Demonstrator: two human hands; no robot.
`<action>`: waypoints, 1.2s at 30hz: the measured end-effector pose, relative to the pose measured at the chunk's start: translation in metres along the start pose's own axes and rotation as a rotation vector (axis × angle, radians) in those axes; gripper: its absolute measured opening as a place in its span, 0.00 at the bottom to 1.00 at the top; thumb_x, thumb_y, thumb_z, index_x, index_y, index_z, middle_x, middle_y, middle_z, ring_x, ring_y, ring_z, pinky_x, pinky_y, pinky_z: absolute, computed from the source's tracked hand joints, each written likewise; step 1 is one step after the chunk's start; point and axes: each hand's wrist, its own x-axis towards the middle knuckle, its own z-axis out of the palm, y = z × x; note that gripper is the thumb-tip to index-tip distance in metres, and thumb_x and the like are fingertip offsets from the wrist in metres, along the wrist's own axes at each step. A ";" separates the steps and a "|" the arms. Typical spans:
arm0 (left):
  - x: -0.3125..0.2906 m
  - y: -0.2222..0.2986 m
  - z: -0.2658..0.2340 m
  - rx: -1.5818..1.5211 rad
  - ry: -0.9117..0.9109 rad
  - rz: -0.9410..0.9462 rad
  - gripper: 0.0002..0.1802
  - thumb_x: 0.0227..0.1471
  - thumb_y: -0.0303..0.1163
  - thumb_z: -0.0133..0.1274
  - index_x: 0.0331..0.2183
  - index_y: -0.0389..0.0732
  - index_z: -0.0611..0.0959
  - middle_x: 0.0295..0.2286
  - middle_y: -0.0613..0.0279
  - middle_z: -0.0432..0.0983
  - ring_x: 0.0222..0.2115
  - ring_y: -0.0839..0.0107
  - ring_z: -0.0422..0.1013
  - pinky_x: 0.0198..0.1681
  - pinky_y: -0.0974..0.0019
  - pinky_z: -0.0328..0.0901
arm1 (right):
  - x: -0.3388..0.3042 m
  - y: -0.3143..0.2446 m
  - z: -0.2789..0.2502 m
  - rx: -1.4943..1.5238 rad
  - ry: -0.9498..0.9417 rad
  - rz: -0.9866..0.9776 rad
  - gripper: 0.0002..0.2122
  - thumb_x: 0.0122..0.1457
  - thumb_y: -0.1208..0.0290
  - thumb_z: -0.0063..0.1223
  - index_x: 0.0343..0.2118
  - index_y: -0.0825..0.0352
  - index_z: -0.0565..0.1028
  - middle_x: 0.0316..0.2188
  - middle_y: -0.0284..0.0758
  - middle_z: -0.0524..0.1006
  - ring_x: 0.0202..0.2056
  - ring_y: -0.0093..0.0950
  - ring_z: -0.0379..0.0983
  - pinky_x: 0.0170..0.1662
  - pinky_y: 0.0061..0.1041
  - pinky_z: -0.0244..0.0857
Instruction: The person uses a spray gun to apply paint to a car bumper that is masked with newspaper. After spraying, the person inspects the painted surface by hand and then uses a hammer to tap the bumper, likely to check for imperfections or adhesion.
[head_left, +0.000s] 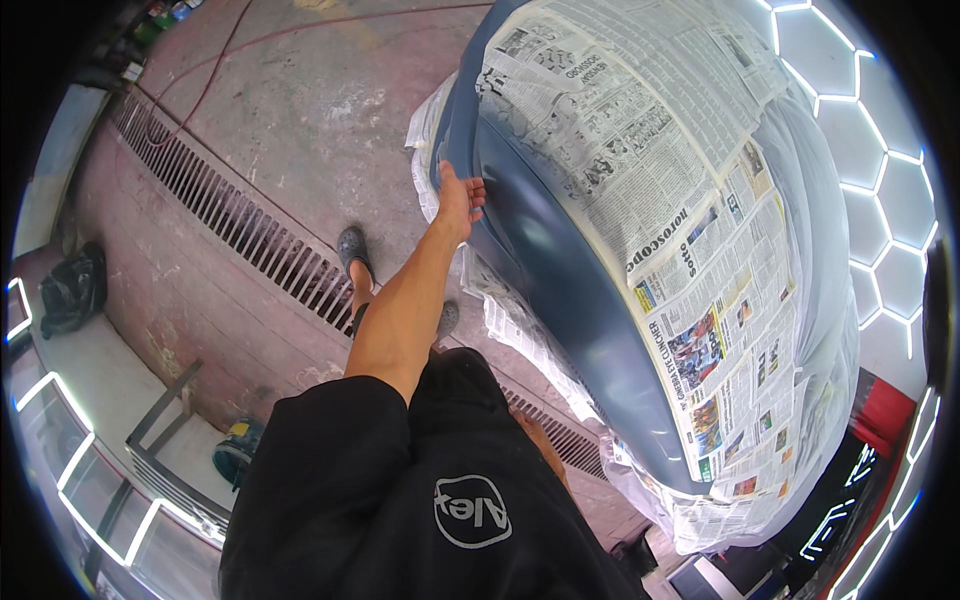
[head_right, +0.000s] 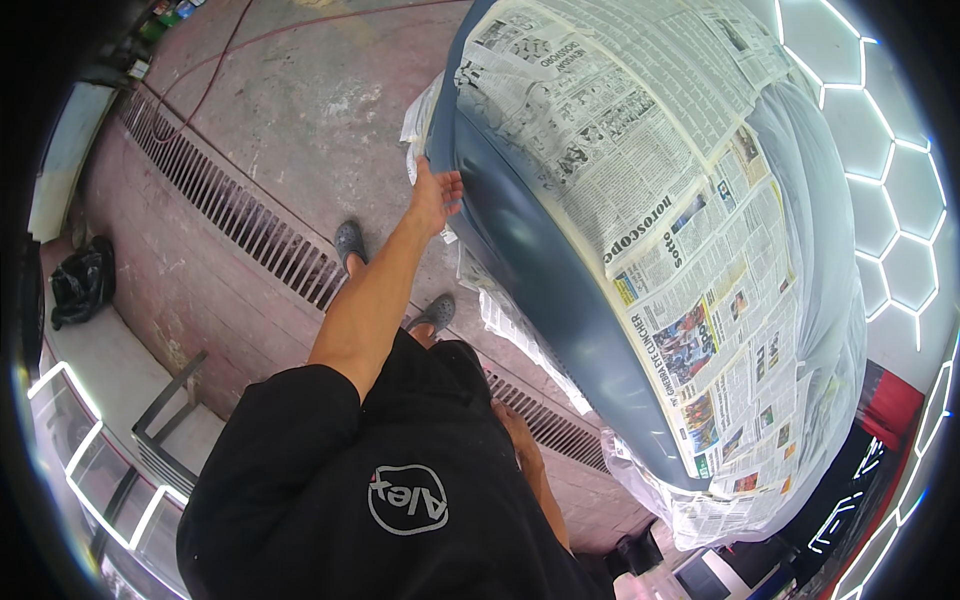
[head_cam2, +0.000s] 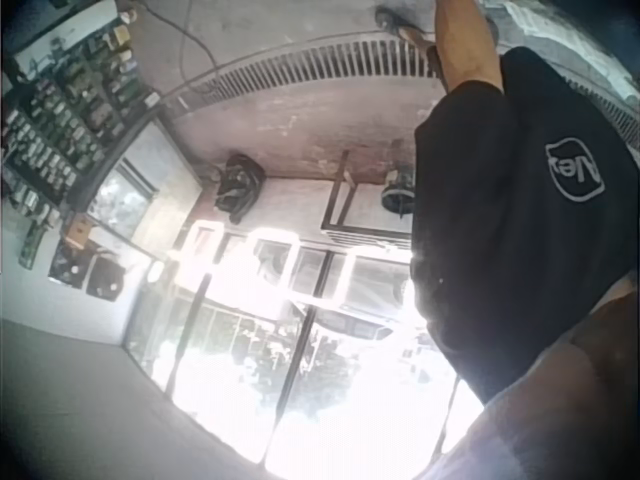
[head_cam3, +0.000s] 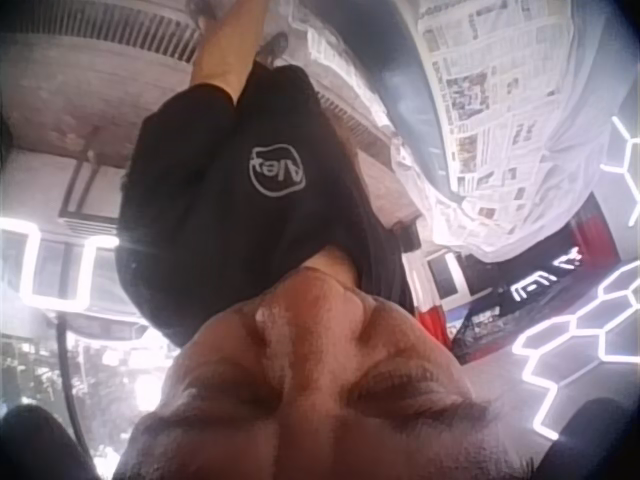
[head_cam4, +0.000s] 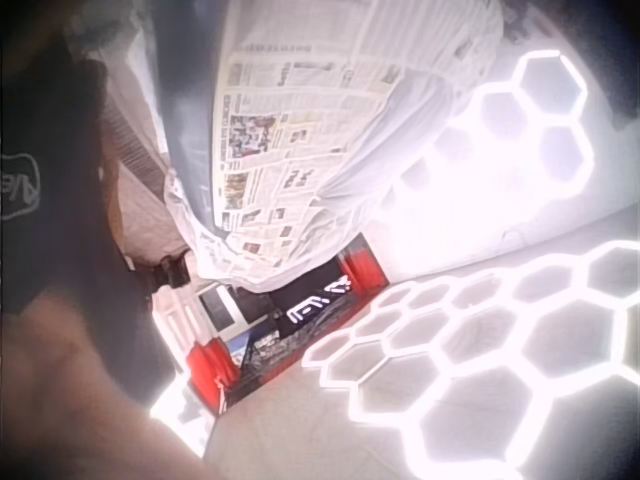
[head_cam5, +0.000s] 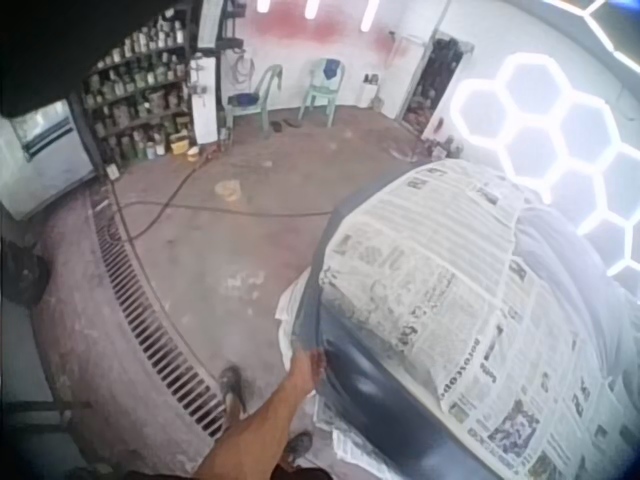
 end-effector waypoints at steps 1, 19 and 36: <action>-0.002 -0.001 0.000 0.016 -0.002 -0.010 0.50 0.68 0.75 0.24 0.48 0.40 0.85 0.42 0.62 0.77 0.42 0.67 0.69 0.51 0.52 0.65 | 0.000 -0.001 0.000 -0.012 0.004 0.006 0.29 0.77 0.45 0.47 0.59 0.71 0.80 0.50 0.36 0.84 0.51 0.24 0.76 0.58 0.27 0.68; -0.020 -0.009 0.003 0.159 0.027 0.176 0.53 0.67 0.75 0.22 0.60 0.44 0.84 0.55 0.63 0.77 0.47 0.65 0.66 0.56 0.51 0.62 | -0.012 -0.010 0.009 -0.117 0.041 0.009 0.29 0.75 0.45 0.49 0.60 0.70 0.80 0.50 0.39 0.84 0.52 0.28 0.78 0.58 0.28 0.69; -0.017 -0.038 -0.380 0.280 0.487 0.023 0.37 0.66 0.67 0.48 0.47 0.41 0.86 0.33 0.63 0.81 0.18 0.75 0.66 0.19 0.72 0.54 | 0.072 0.002 0.042 -0.262 -0.007 -0.167 0.31 0.74 0.41 0.46 0.56 0.70 0.82 0.50 0.45 0.86 0.53 0.34 0.80 0.58 0.32 0.70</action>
